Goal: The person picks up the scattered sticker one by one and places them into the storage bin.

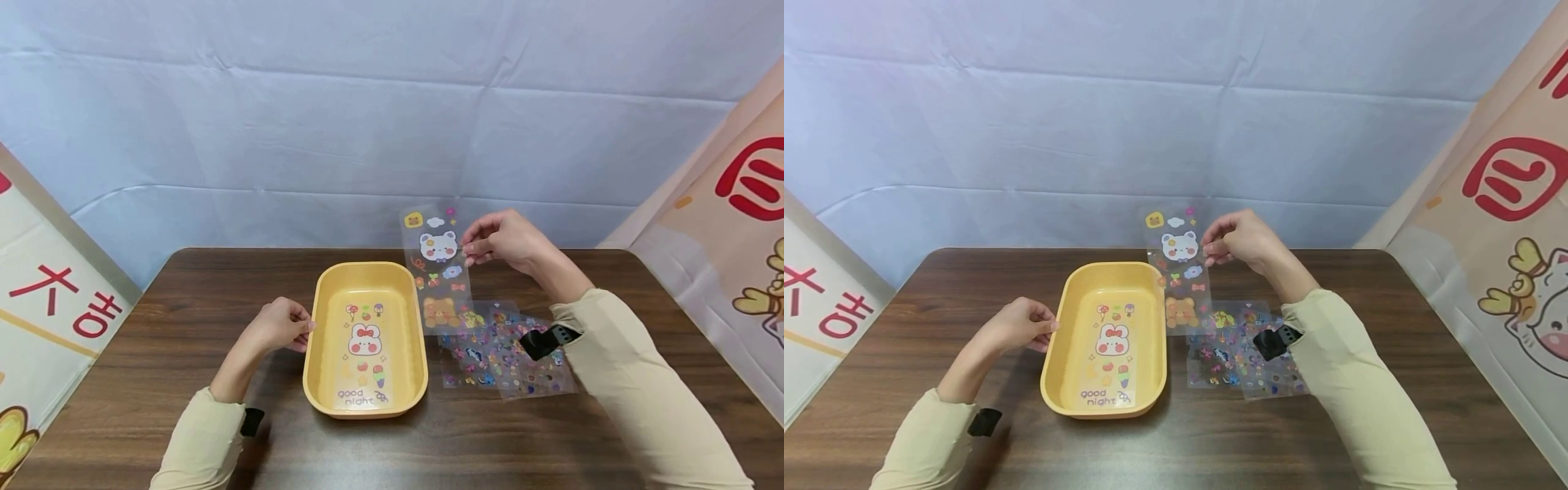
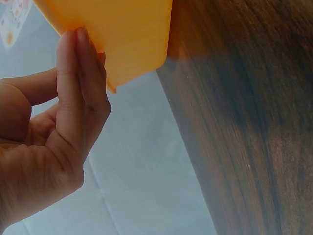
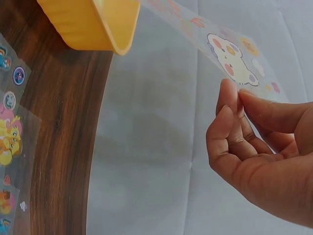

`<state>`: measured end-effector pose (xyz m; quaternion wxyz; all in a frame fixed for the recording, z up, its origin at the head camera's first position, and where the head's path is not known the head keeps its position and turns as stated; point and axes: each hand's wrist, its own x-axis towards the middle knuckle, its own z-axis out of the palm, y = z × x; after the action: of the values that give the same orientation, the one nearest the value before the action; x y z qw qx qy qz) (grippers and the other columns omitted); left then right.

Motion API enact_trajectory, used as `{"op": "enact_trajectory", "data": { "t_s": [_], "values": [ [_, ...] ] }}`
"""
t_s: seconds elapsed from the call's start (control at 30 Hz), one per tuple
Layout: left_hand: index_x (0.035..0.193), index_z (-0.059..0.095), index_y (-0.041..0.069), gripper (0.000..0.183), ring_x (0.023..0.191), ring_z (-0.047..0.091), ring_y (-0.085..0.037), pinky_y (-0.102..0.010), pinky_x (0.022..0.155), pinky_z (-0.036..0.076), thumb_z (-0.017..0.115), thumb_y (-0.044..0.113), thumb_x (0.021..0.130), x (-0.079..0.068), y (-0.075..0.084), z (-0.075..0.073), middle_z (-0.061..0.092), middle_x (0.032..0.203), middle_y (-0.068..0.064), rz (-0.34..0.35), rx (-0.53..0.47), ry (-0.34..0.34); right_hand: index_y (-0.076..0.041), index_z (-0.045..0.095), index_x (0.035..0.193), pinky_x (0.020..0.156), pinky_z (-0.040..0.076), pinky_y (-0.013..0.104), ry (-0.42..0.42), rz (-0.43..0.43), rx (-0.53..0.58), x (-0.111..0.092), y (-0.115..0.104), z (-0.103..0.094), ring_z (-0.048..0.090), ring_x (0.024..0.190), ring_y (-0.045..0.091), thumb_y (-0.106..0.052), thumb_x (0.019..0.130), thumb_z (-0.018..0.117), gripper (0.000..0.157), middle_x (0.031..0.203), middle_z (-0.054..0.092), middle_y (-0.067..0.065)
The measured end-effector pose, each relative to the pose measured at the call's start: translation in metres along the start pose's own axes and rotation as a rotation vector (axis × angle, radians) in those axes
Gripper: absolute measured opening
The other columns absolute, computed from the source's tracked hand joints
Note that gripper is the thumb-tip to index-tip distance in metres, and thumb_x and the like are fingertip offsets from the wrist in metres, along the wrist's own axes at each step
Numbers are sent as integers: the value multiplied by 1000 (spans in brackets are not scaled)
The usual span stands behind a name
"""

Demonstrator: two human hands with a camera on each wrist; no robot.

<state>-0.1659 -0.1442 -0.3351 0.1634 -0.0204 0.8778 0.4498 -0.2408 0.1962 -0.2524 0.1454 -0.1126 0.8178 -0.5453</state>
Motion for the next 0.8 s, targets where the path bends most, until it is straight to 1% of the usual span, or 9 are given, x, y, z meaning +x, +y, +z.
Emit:
{"op": "enact_trajectory", "data": {
  "t_s": [0.17, 0.43, 0.8],
  "values": [
    [88, 61, -11, 13, 56, 62, -17, -33, 57, 57, 55, 0, 90, -1, 0, 0, 61, 70, -14, -2, 4, 4, 19, 54, 97, 62, 55, 29, -11, -3, 7, 4, 1, 9, 64, 63, 18, 11, 84, 56, 15, 72, 61, 10],
    [88, 61, -11, 13, 56, 62, -17, -33, 58, 57, 55, 0, 90, -1, 0, 0, 61, 70, -14, 7, 8, 4, 19, 54, 96, 60, 55, 27, -39, 9, 51, 9, 4, 23, 64, 60, 18, 12, 83, 57, 14, 70, 61, 11],
    [88, 61, -11, 13, 57, 63, -17, -33, 58, 57, 55, 0, 90, -1, 0, -1, 62, 71, -14, 9, 9, 0, 15, 58, 96, 63, 56, 32, -70, 26, 18, 11, 11, 41, 64, 64, 22, 9, 86, 55, 12, 77, 60, 15]
  ]
}}
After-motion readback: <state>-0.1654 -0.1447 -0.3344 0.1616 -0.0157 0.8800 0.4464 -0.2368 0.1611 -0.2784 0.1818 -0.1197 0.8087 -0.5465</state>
